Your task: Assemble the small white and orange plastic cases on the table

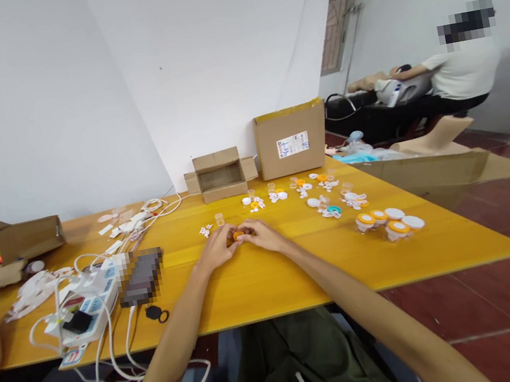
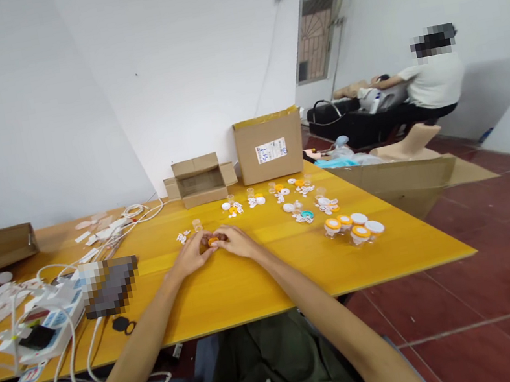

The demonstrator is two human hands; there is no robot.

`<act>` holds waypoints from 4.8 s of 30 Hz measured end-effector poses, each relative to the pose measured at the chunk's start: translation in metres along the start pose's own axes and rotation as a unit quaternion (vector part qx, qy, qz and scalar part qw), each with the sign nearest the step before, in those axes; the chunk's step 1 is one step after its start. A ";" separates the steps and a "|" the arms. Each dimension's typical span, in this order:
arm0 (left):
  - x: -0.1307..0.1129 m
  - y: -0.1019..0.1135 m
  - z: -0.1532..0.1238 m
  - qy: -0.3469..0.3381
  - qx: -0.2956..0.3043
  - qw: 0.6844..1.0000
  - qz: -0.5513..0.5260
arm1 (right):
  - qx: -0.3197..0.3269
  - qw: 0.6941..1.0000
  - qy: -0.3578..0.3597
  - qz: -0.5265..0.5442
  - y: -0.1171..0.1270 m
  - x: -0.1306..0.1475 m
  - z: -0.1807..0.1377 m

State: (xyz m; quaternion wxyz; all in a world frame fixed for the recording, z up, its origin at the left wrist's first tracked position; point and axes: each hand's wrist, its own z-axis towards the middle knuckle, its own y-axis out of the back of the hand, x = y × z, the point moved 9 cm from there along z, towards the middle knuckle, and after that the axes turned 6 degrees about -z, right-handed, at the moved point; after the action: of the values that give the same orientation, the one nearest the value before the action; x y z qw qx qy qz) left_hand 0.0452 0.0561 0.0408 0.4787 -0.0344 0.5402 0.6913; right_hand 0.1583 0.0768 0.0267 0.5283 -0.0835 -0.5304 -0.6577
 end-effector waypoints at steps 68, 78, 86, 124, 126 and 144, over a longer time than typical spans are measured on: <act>0.069 0.061 -0.010 0.137 -0.141 0.971 0.135 | -0.036 0.997 -0.020 -0.068 0.005 -0.001 -0.001; 0.067 0.056 -0.008 0.176 -0.111 0.969 0.131 | -0.045 0.995 -0.001 -0.093 0.008 0.008 -0.004; 0.060 0.061 -0.004 0.141 -0.176 0.973 0.053 | -0.101 0.987 0.042 -0.118 0.014 0.008 -0.005; -0.001 -0.009 0.010 -0.037 -0.001 0.999 -0.029 | -0.202 0.977 -0.033 0.055 0.040 -0.006 -0.008; -0.001 -0.009 0.010 -0.027 0.007 0.999 -0.018 | -0.206 0.976 -0.039 0.057 0.041 -0.008 -0.008; 0.017 0.023 0.005 0.028 -0.099 0.991 0.084 | -0.177 0.982 -0.042 0.057 0.032 -0.009 -0.005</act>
State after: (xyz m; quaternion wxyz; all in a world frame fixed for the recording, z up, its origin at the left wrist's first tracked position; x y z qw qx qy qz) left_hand 0.0225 0.0711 0.0493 0.3979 -0.0553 0.4834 0.7778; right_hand 0.1901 0.0822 0.0379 0.5194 -0.2333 -0.4219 -0.7056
